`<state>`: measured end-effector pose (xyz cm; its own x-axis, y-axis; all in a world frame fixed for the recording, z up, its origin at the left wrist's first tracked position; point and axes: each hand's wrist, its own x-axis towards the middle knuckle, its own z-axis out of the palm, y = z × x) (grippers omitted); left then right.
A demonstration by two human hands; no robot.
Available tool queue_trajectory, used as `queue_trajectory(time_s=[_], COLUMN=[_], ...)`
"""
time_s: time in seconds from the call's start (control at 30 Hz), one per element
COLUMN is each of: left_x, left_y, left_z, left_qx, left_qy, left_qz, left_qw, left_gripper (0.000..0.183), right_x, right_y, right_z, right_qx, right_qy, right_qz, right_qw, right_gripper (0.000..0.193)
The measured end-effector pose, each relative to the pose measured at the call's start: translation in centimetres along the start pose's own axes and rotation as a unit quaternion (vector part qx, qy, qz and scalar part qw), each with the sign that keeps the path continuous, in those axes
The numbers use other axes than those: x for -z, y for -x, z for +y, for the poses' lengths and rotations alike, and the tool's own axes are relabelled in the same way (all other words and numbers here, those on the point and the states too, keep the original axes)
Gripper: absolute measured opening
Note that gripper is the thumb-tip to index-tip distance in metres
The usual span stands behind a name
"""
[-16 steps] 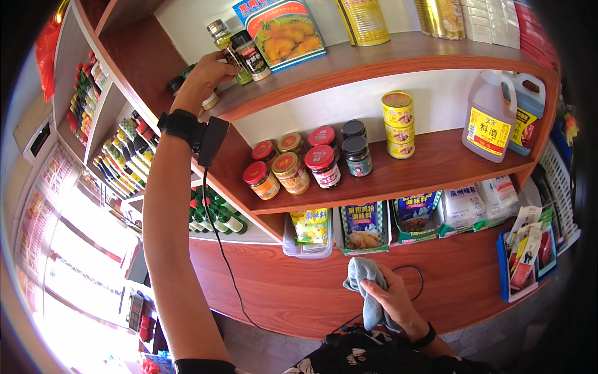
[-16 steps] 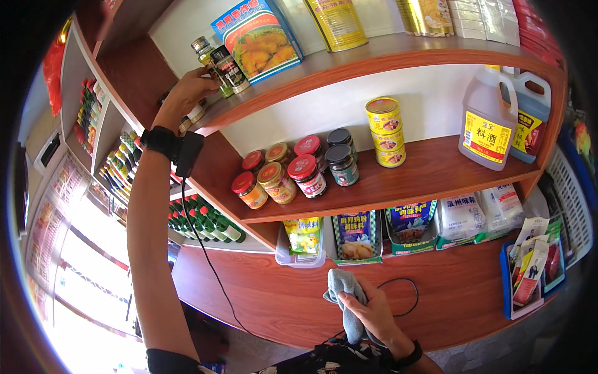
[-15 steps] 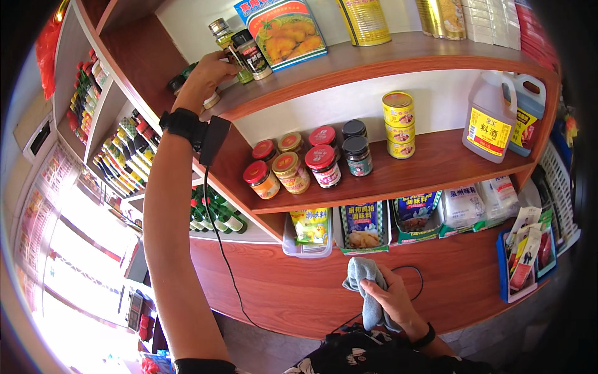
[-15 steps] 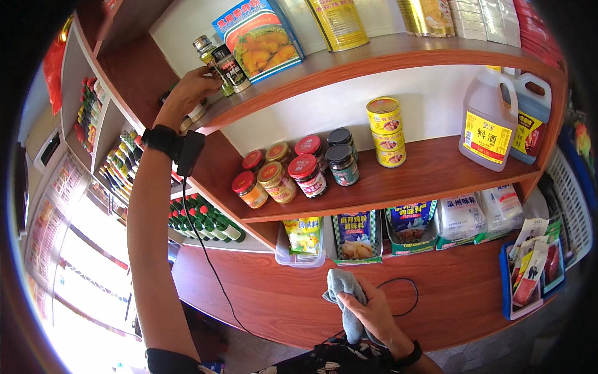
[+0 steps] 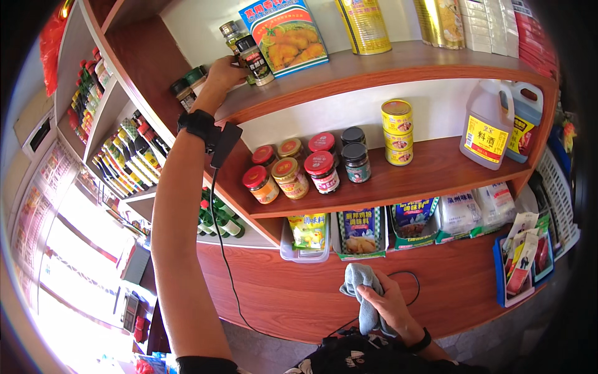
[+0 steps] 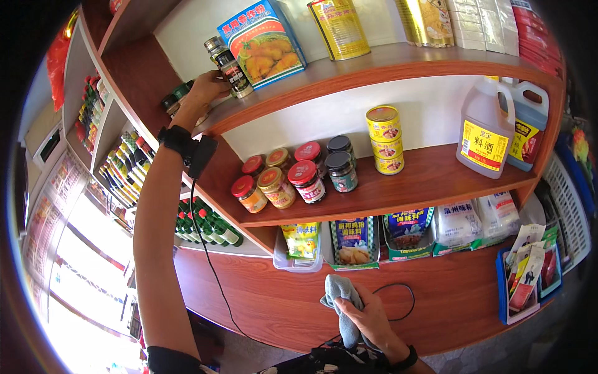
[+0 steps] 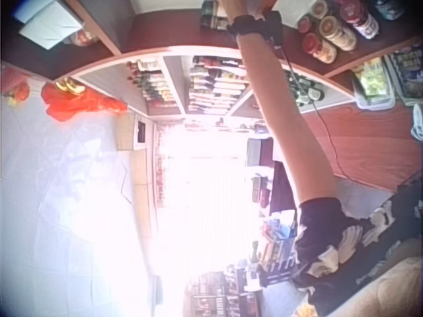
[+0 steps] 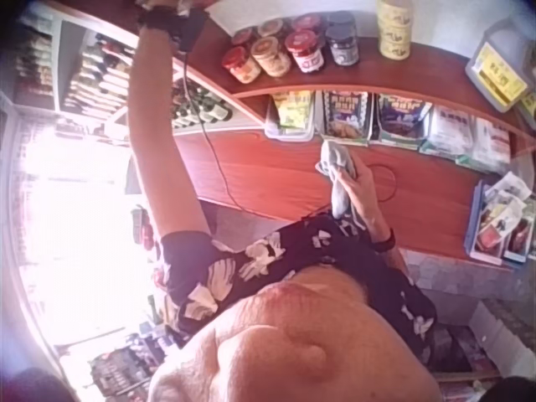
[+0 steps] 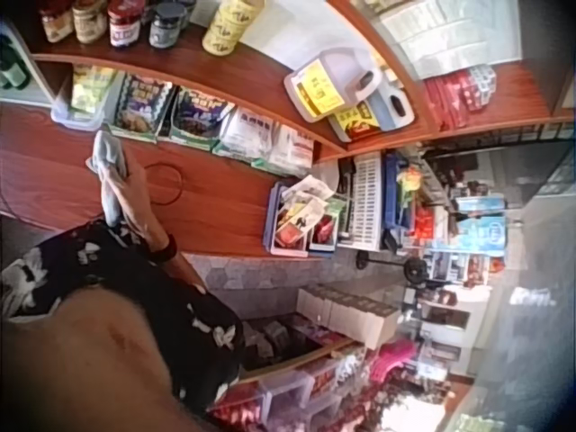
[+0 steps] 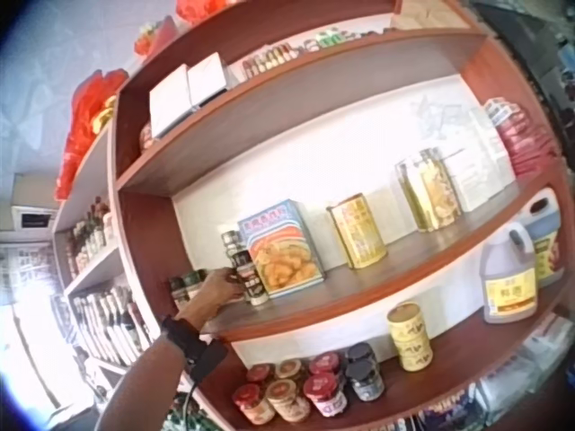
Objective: Cleaning store shelves and individual product containers using a cloth.
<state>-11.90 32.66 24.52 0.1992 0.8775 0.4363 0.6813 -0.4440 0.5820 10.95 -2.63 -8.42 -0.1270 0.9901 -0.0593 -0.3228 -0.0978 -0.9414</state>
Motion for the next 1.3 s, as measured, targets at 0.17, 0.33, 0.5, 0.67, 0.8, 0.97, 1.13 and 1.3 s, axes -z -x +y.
queue_trajectory(time_s=[0.17,0.33,0.5,0.67,0.8,0.97,1.13,1.3], left_x=[1.9,7.1,7.6,8.1,7.6,7.6,8.3,7.5], left_y=[0.0,3.9,4.7,5.7,6.1,6.4,8.2,17.1], left_z=[0.4,2.8,0.0,-0.4,0.1,1.0,1.8,4.2], left_qx=[-0.083,-0.169,-0.081,-0.108,-0.139,-0.131,-0.222,-0.243], left_qy=[-0.24,-0.456,-0.516,-0.492,-0.434,-0.411,-0.337,0.189], left_qz=[0.133,0.289,0.208,0.225,0.217,0.235,0.353,0.289], left_qw=[0.958,0.825,0.827,0.834,0.863,0.871,0.844,0.907], left_gripper=[0.04,0.04,0.047,0.048,0.045,0.05,0.054,0.031], right_x=[0.3,0.4,-0.6,-1.0,-1.0,-1.3,-1.6,-2.2], right_y=[0.2,0.1,0.1,0.4,0.7,1.2,1.6,1.2], right_z=[0.7,0.6,0.2,0.6,0.5,0.5,0.0,-2.0], right_qx=[0.014,-0.004,0.012,0.028,0.024,0.041,0.04,0.04], right_qy=[0.009,0.012,0.034,0.064,0.085,0.083,0.108,0.086], right_qz=[0.012,0.019,-0.011,-0.026,-0.004,-0.004,-0.005,-0.011], right_qw=[1.0,1.0,0.999,0.997,0.996,0.996,0.993,0.995], right_gripper=[0.032,0.03,0.031,0.033,0.031,0.03,0.029,0.032])
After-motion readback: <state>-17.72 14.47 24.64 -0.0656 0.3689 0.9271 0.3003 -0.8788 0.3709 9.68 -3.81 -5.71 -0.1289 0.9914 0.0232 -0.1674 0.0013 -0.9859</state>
